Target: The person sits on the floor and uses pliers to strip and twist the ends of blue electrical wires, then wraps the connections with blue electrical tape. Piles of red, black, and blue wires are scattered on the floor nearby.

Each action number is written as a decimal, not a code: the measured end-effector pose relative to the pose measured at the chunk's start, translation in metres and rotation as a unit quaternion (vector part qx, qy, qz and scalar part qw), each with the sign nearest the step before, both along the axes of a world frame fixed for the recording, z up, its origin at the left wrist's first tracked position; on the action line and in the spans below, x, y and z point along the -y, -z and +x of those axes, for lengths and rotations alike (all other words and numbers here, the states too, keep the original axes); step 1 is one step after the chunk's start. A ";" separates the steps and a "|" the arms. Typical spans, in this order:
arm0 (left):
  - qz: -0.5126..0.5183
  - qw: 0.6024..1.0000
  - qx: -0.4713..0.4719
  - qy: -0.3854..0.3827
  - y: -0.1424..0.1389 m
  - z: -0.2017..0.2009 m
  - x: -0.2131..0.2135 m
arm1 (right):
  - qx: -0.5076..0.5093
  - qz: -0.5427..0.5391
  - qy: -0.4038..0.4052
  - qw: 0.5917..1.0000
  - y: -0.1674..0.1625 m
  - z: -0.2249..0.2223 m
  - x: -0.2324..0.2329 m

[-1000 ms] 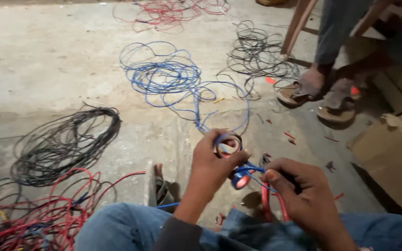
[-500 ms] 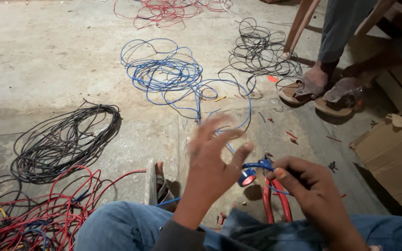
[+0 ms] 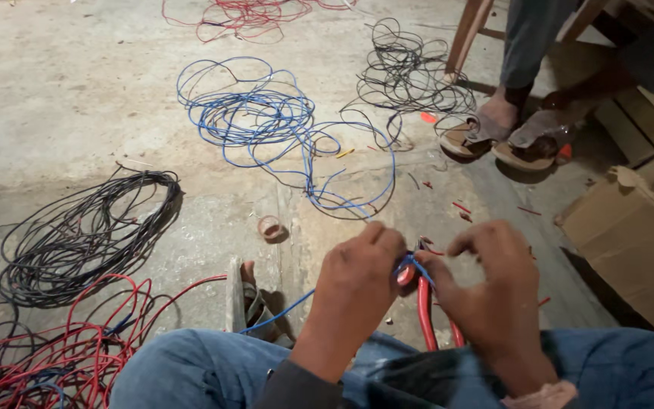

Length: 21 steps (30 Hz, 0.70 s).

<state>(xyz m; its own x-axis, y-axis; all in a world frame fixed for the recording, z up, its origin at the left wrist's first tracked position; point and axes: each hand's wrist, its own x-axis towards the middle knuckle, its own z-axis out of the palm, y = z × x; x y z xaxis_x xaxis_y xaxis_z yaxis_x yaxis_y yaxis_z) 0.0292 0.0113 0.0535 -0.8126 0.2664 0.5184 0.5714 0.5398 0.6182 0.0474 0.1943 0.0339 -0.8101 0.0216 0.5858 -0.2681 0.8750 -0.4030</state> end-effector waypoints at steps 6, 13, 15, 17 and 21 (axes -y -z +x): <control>0.043 0.995 0.019 -0.086 0.028 -0.010 0.001 | 0.452 -0.270 -0.064 0.848 0.018 -0.015 -0.007; 0.142 0.953 0.265 -0.042 0.051 -0.029 -0.007 | 0.338 -0.333 -0.180 0.862 0.040 -0.021 -0.008; 0.234 0.898 0.374 0.000 0.056 -0.028 -0.009 | 0.344 -0.430 -0.171 0.817 0.053 -0.024 -0.004; 0.301 0.857 0.419 0.019 0.059 -0.030 -0.010 | 0.325 -0.503 -0.155 0.786 0.064 -0.028 -0.004; 0.326 0.873 0.364 -0.010 0.063 -0.032 -0.021 | 0.313 -0.514 -0.110 0.791 0.082 -0.029 -0.010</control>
<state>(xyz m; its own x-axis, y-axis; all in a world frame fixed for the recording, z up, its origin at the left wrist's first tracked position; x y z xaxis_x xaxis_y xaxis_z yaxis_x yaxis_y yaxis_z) -0.0029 0.0320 -0.0099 -0.9907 0.0906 -0.1011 -0.1065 -0.0561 0.9927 0.0180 0.2043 -0.0485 -0.9850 0.0439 -0.1668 0.1650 -0.0413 -0.9854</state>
